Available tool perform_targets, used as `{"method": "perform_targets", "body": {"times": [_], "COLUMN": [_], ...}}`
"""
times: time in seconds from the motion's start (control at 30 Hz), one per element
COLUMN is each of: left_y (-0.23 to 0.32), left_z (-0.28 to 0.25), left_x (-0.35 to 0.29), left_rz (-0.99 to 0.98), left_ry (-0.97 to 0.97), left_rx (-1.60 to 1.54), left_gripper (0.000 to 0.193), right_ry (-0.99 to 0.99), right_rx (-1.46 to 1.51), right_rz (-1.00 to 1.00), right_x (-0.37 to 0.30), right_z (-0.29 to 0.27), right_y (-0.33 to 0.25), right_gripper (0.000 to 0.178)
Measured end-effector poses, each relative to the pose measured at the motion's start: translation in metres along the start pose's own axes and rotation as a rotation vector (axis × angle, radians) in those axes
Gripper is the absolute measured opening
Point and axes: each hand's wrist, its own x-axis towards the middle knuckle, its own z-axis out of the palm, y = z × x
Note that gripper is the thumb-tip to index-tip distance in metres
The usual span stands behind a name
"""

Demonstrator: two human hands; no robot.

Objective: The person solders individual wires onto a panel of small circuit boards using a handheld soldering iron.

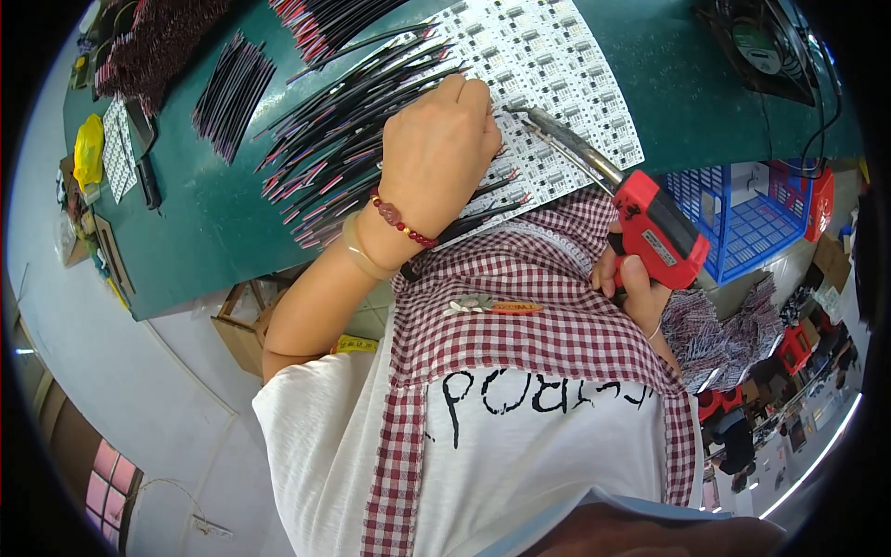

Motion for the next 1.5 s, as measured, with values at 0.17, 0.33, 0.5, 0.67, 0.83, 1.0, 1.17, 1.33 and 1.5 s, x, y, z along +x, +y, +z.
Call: {"method": "perform_targets", "body": {"times": [0.17,0.33,0.5,0.67,0.83,1.0,1.17,1.33,1.5], "left_y": [0.002,0.003,0.001,0.001,0.000,0.000,0.000,0.002,0.001], "left_z": [0.000,-0.003,-0.002,-0.002,0.001,0.000,-0.001,-0.002,0.000], "left_x": [0.000,0.000,0.000,-0.001,0.000,0.001,0.001,0.002,0.002], "left_rz": [-0.002,0.004,0.013,0.020,0.025,0.034,0.025,0.019,0.016], "left_ry": [-0.012,-0.027,-0.038,-0.037,0.028,0.023,0.012,-0.054,-0.057], "left_rx": [0.008,-0.007,-0.031,-0.018,-0.060,-0.069,-0.044,0.007,0.011], "left_gripper": [0.008,0.010,0.011,0.011,0.011,0.011,0.010,0.008,0.008], "right_ry": [-0.022,-0.017,-0.026,-0.056,-0.052,-0.038,-0.047,-0.029,-0.010], "right_rx": [0.027,0.002,-0.032,-0.051,-0.064,0.058,0.059,0.087,0.013], "right_rz": [-0.024,-0.015,-0.048,-0.044,-0.036,-0.077,-0.096,-0.084,-0.025], "right_x": [0.000,0.005,0.007,0.009,0.008,0.004,0.006,0.007,0.008], "right_z": [0.002,0.005,0.007,0.005,0.008,0.006,0.006,0.006,0.006], "right_y": [-0.002,-0.001,-0.001,-0.001,-0.001,0.000,-0.001,0.000,0.003], "right_gripper": [0.036,0.037,0.031,0.030,0.031,0.041,0.040,0.039,0.039]}}
